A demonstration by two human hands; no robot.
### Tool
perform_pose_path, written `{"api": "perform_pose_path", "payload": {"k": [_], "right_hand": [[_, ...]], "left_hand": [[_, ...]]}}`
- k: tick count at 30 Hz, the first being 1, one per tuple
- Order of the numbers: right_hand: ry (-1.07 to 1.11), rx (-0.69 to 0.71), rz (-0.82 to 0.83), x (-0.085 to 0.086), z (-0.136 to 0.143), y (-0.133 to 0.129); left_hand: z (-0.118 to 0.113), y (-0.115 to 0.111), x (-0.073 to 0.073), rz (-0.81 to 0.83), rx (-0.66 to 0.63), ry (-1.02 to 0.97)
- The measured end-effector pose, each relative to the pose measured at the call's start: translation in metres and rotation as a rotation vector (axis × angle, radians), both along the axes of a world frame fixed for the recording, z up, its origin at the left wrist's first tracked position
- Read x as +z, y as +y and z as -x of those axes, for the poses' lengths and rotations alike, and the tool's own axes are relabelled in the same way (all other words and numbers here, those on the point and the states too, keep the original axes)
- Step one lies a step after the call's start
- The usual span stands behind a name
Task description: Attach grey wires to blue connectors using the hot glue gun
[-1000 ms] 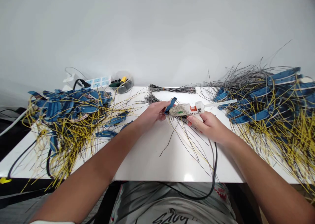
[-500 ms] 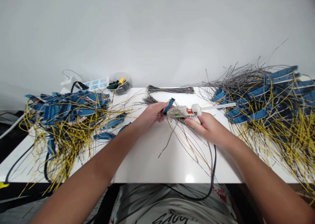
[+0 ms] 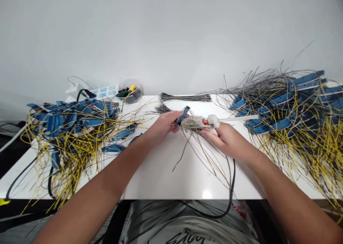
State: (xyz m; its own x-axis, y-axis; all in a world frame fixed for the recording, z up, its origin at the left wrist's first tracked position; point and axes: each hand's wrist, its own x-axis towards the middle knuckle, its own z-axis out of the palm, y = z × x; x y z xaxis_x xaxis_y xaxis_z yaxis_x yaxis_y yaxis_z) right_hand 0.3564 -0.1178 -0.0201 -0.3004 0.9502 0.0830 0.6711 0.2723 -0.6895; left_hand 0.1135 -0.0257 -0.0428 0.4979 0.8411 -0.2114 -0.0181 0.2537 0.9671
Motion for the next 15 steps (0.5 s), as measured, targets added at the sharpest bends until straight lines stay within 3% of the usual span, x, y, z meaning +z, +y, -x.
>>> {"api": "perform_pose_path", "payload": {"k": [15], "right_hand": [[0.012, 0.005, -0.004, -0.0026, -0.0013, 0.0011]], "left_hand": [[0.0003, 0.0015, -0.0023, 0.002, -0.004, 0.005]]}}
